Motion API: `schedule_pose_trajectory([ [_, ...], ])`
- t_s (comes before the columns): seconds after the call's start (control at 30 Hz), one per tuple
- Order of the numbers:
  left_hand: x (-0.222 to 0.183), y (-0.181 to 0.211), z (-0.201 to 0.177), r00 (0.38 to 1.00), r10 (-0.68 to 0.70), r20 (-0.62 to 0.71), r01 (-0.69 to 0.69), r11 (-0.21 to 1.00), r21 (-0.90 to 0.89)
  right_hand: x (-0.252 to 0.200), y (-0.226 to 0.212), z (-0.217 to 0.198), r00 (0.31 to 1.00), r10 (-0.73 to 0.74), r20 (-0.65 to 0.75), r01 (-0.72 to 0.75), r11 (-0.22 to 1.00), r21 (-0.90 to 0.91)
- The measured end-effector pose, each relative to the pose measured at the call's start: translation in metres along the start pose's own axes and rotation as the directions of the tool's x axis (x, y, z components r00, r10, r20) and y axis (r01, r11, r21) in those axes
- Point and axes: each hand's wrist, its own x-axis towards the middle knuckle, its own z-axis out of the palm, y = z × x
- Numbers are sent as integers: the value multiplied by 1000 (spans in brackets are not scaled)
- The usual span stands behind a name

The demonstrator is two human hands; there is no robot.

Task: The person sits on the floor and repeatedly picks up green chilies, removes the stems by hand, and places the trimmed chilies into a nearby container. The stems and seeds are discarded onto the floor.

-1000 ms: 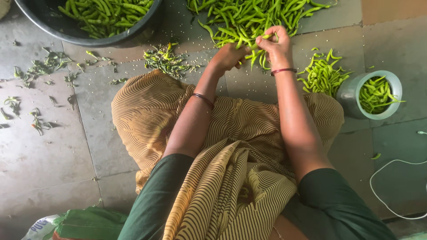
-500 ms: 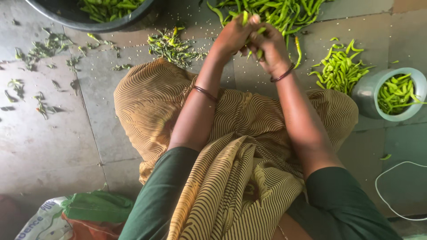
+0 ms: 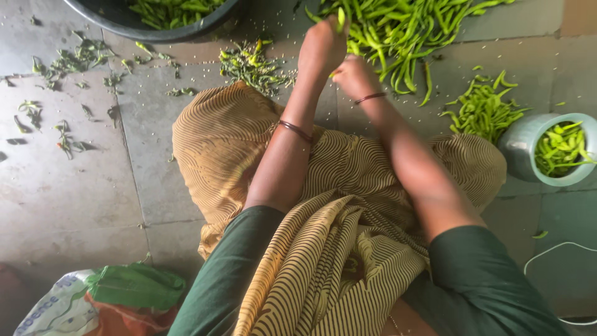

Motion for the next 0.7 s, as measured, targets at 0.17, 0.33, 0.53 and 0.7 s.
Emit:
schedule_pose_trajectory([
  [0.17,-27,5,-3,914,284,291,-328,938,115,-25,-7,-96,978,203,37,-197,865,461],
  [0.33,-28,25,-20,844,414,342,-368,909,-194,-60,-30,-157,982,169,89,-170,557,813],
  [0.53,-47,36,-47,837,384,391,-202,880,-431,-77,-11,-170,986,153,71,-140,506,851],
  [0.7,-44,34,-76,933,181,312,32,820,-572,-84,30,-181,896,405,-184,-168,691,702],
])
